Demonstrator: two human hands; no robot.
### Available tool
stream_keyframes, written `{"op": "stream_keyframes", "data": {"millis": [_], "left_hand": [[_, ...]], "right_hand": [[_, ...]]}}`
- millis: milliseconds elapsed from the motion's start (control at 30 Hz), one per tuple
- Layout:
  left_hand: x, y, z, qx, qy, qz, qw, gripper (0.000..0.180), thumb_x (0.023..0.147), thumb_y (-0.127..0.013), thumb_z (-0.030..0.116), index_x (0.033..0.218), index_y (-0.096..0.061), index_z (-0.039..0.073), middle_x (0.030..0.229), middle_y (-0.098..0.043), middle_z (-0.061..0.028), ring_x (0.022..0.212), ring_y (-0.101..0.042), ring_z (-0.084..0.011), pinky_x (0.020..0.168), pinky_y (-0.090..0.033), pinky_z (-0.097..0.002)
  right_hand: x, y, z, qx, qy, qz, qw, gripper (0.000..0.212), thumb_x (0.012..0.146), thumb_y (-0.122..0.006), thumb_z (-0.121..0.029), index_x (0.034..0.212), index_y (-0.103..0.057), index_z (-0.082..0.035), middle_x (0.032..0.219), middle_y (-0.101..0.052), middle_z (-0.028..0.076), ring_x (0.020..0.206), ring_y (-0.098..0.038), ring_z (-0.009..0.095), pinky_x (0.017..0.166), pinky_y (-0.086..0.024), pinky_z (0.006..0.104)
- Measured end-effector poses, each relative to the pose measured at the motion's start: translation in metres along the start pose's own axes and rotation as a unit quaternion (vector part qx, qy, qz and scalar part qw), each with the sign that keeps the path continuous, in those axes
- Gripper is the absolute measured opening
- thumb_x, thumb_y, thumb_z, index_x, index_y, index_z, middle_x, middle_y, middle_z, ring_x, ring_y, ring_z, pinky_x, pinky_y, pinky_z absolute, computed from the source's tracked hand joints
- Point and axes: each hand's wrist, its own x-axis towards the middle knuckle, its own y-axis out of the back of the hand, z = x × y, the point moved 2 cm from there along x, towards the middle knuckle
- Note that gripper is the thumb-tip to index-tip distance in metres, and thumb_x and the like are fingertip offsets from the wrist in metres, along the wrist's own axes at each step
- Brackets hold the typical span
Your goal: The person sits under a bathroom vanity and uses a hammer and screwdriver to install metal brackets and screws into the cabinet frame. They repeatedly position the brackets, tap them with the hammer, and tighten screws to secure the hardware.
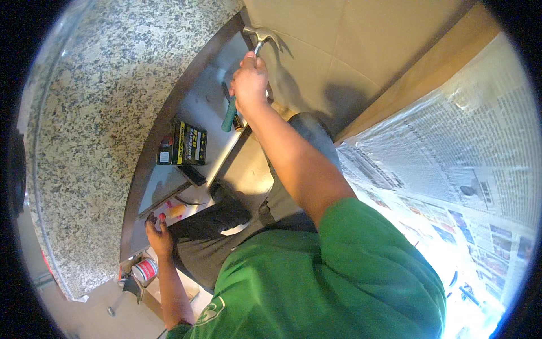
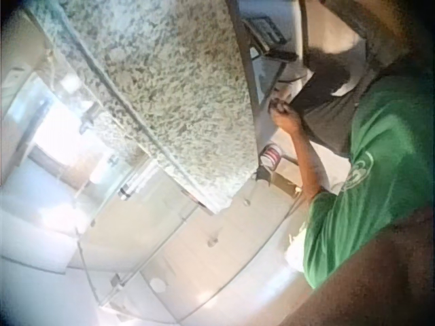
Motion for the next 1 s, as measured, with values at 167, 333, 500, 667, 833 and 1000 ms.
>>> {"op": "stream_keyframes", "data": {"millis": [167, 333, 500, 667, 833, 1000], "left_hand": [[0.001, 0.001, -0.004, -0.009, -0.024, 0.016, 1.000, 0.040, 0.092, -0.066, 0.017, 0.125, -0.059, -0.004, 0.119, -0.065, -0.0210, 0.114, -0.059, -0.0377, 0.102, -0.044, -0.0440], [0.000, -0.001, -0.012, -0.038, -0.029, 0.009, 0.999, 0.042, 0.092, -0.066, 0.019, 0.126, -0.059, -0.006, 0.118, -0.065, -0.0214, 0.112, -0.060, -0.0386, 0.102, -0.044, -0.0442], [0.007, -0.001, -0.004, -0.060, -0.018, -0.005, 0.998, 0.043, 0.092, -0.066, 0.021, 0.125, -0.060, -0.006, 0.116, -0.066, -0.0226, 0.110, -0.061, -0.0382, 0.099, -0.045, -0.0436], [0.005, -0.001, -0.008, -0.062, -0.015, -0.018, 0.998, 0.043, 0.092, -0.066, 0.022, 0.124, -0.061, -0.007, 0.113, -0.067, -0.0230, 0.106, -0.062, -0.0382, 0.097, -0.046, -0.0438], [0.005, 0.003, 0.003, -0.064, -0.014, -0.021, 0.998, 0.043, 0.093, -0.066, 0.022, 0.125, -0.061, -0.007, 0.113, -0.067, -0.0235, 0.106, -0.063, -0.0388, 0.096, -0.047, -0.0438], [0.007, -0.003, -0.003, -0.048, -0.010, -0.024, 0.999, 0.043, 0.093, -0.066, 0.022, 0.126, -0.061, -0.006, 0.115, -0.067, -0.0237, 0.108, -0.063, -0.0387, 0.097, -0.047, -0.0435]], "right_hand": [[0.003, -0.015, 0.009, -0.025, -0.009, 0.009, 1.000, 0.031, 0.106, -0.042, -0.038, 0.092, -0.043, -0.011, 0.057, -0.035, 0.000, 0.043, -0.036, 0.015, 0.042, -0.034, 0.0329], [0.005, -0.022, 0.010, 0.018, 0.023, 0.036, 0.999, 0.031, 0.107, -0.041, -0.038, 0.091, -0.042, -0.012, 0.057, -0.035, 0.001, 0.043, -0.036, 0.016, 0.041, -0.033, 0.0339], [0.024, -0.030, 0.020, -0.013, 0.009, 0.038, 0.999, 0.031, 0.107, -0.040, -0.037, 0.090, -0.041, -0.012, 0.057, -0.037, 0.001, 0.043, -0.037, 0.016, 0.041, -0.033, 0.0343], [0.011, -0.026, 0.008, -0.061, 0.011, 0.048, 0.997, 0.030, 0.107, -0.042, -0.037, 0.091, -0.042, -0.011, 0.057, -0.037, 0.001, 0.043, -0.036, 0.015, 0.040, -0.033, 0.0330], [0.012, -0.032, 0.010, -0.029, 0.023, 0.052, 0.998, 0.030, 0.106, -0.042, -0.036, 0.089, -0.042, -0.012, 0.057, -0.036, 0.000, 0.043, -0.035, 0.014, 0.040, -0.032, 0.0322], [0.018, -0.023, 0.005, -0.071, -0.004, 0.026, 0.997, 0.030, 0.107, -0.041, -0.036, 0.089, -0.043, -0.012, 0.058, -0.037, 0.001, 0.043, -0.036, 0.014, 0.039, -0.033, 0.0330]]}}
